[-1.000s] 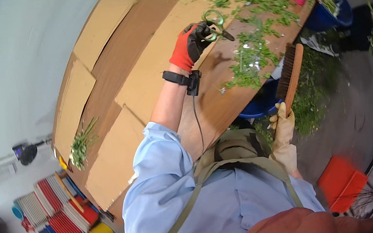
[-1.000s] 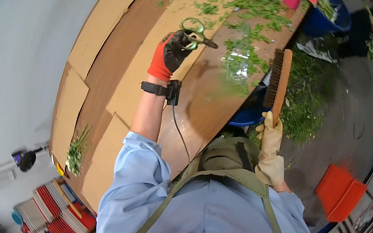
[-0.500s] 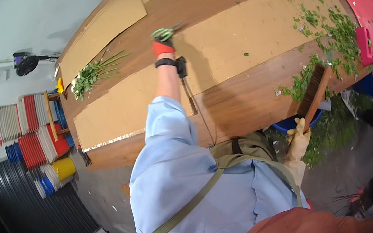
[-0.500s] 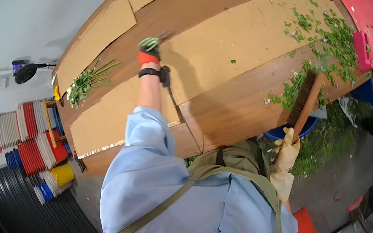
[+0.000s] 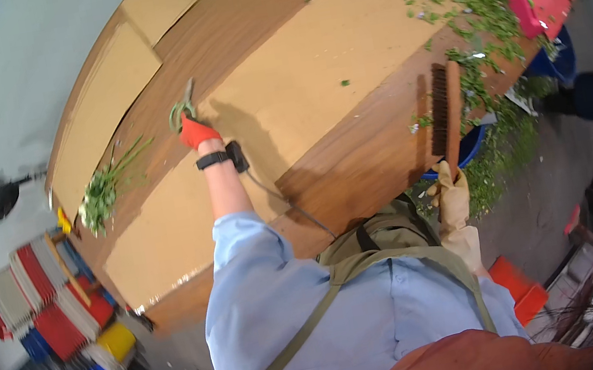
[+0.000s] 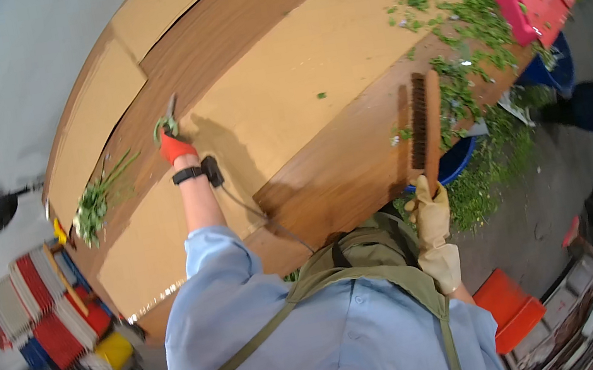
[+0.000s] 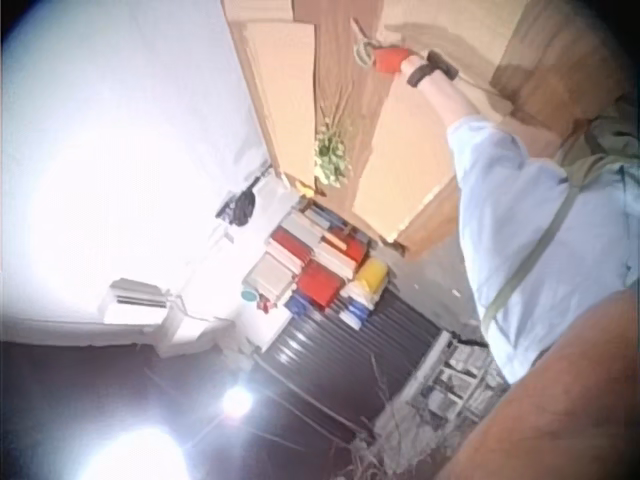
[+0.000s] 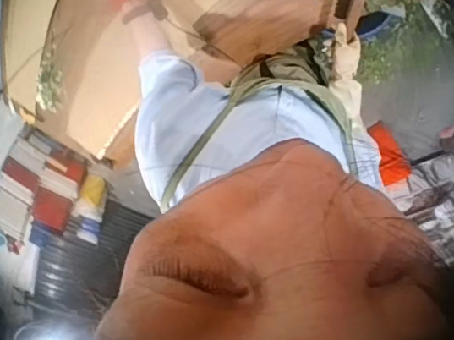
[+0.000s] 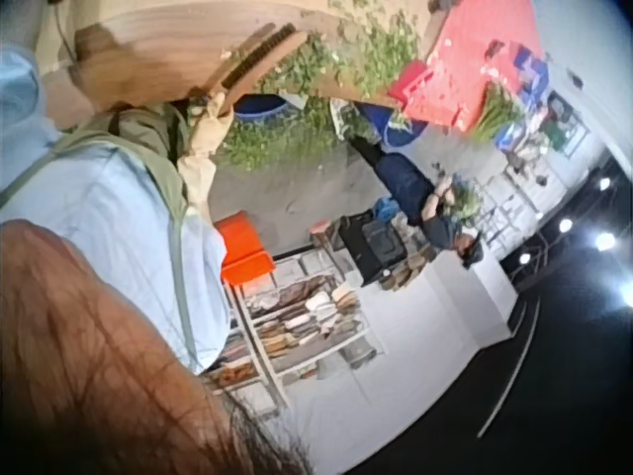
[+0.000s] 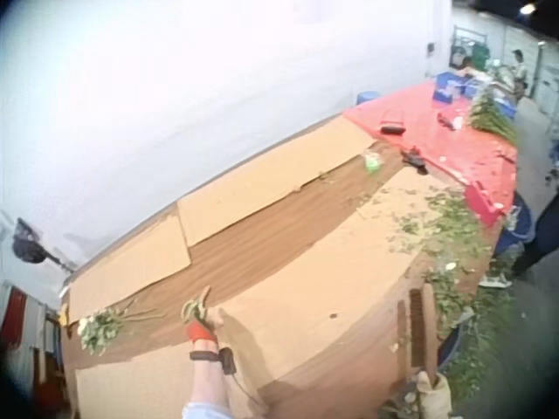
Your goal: Clean floral trimmings and leaves from a design station using a brush.
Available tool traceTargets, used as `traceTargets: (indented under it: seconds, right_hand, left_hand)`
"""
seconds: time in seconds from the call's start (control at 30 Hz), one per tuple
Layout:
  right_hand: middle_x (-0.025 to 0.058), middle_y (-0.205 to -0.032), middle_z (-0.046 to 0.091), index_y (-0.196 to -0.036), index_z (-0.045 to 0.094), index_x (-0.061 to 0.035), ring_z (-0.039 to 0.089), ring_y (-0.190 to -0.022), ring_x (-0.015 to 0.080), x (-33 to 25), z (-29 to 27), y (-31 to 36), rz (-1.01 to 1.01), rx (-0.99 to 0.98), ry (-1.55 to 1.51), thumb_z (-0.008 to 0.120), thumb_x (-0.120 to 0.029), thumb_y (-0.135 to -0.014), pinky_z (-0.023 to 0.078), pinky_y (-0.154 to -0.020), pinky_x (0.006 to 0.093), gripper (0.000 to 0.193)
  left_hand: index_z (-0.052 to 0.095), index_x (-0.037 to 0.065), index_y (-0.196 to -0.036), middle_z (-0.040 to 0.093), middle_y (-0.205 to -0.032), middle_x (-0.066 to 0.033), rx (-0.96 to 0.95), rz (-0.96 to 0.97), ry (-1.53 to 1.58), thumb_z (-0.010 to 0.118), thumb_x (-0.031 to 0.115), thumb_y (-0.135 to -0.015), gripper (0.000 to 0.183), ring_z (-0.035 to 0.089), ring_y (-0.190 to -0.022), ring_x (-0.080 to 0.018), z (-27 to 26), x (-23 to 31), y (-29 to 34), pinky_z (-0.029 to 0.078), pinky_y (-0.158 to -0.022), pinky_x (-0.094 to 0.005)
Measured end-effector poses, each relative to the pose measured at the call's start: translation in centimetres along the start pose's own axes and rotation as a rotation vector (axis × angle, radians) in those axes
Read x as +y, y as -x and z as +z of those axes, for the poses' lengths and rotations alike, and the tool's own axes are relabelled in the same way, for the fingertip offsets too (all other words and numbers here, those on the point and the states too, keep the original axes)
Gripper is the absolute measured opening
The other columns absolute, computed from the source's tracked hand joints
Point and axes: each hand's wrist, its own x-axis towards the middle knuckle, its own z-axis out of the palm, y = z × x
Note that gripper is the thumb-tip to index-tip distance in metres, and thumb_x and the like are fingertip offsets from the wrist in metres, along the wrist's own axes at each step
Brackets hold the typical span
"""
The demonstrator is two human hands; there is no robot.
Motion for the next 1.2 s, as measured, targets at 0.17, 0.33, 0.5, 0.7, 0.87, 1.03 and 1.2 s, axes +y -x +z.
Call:
traceTargets:
  seconds: [0.17, 0.33, 0.5, 0.7, 0.87, 1.03, 1.2]
  right_hand:
    - [0.0036, -0.065, 0.064, -0.121, 0.068, -0.0069, 0.049, -0.045, 0.0107, -0.2, -1.1, 0.4, -0.01, 0.002, -0.055, 0.07, -0.044, -0.112, 0.036, -0.044, 0.027, 0.038]
    - [0.0037, -0.066, 0.064, -0.124, 0.069, -0.005, 0.05, -0.045, 0.0098, -0.1, -2.0, 1.0, 0.048, 0.017, -0.044, 0.071, -0.041, -0.112, 0.038, -0.044, 0.026, 0.038]
    - [0.0044, -0.07, 0.066, -0.128, 0.066, -0.0018, 0.053, -0.048, 0.0096, 2.0, -3.1, 1.5, 0.061, 0.069, -0.058, 0.071, -0.044, -0.112, 0.039, -0.045, 0.0256, 0.045]
    - [0.0043, -0.072, 0.067, -0.13, 0.064, -0.0017, 0.053, -0.049, 0.0104, 0.8, -4.4, 0.8, 0.094, 0.007, -0.028, 0.07, -0.044, -0.113, 0.04, -0.046, 0.0255, 0.046]
    - [0.0032, -0.07, 0.065, -0.126, 0.067, -0.0038, 0.05, -0.048, 0.0103, -0.1, -6.4, -1.4, 0.091, -0.018, -0.097, 0.069, -0.046, -0.113, 0.039, -0.046, 0.0261, 0.044]
    - [0.0018, -0.067, 0.063, -0.118, 0.068, -0.0063, 0.047, -0.047, 0.009, -0.8, -8.8, -2.5, 0.064, -0.02, -0.231, 0.068, -0.047, -0.113, 0.038, -0.045, 0.0252, 0.041]
    - [0.0021, -0.067, 0.063, -0.118, 0.068, -0.0051, 0.048, -0.046, 0.0093, -1.1, -10.1, -3.3, 0.081, -0.005, -0.228, 0.068, -0.048, -0.113, 0.04, -0.046, 0.0254, 0.043]
  left_hand:
    - [0.066, 0.0, -0.145, 0.067, -0.144, -0.0294, -0.196, 0.898, -0.778, 0.094, 0.058, -0.081, 0.09, 0.066, -0.129, -0.0411, 10.0, -0.2, 9.2, 0.054, -0.103, -0.0571]
    - [0.035, 0.006, -0.171, 0.048, -0.162, -0.0284, -0.762, 0.929, -1.379, 0.096, 0.068, -0.069, 0.134, 0.05, -0.146, -0.0473, 15.3, -0.5, 14.0, 0.036, -0.12, -0.0685]
    - [0.043, 0.006, -0.166, 0.053, -0.158, -0.0252, -0.828, 0.825, -1.623, 0.099, 0.068, -0.064, 0.132, 0.053, -0.143, -0.0453, 16.4, 0.9, 16.7, 0.042, -0.117, -0.0625]
    - [0.065, -0.003, -0.143, 0.075, -0.126, -0.0251, -1.036, 0.693, -1.175, 0.103, 0.05, -0.07, 0.097, 0.072, -0.121, -0.0363, 14.6, 1.3, 15.1, 0.058, -0.1, -0.0479]
    - [0.07, -0.006, -0.131, 0.078, -0.129, -0.0214, -1.109, 0.515, -0.917, 0.099, 0.029, -0.077, 0.07, 0.076, -0.116, -0.0294, 12.6, 7.7, 22.0, 0.059, -0.095, -0.0421]
    - [0.074, 0.001, -0.125, 0.079, -0.12, -0.0169, -0.997, 0.91, -0.908, 0.094, 0.021, -0.08, 0.053, 0.077, -0.106, -0.0331, 11.5, 16.8, 33.0, 0.06, -0.09, -0.0439]
    - [0.075, 0.012, -0.121, 0.075, -0.114, -0.0154, -0.942, 1.275, -1.13, 0.087, 0.025, -0.087, 0.039, 0.074, -0.105, -0.0417, 9.2, 18.0, 40.3, 0.059, -0.086, -0.0513]
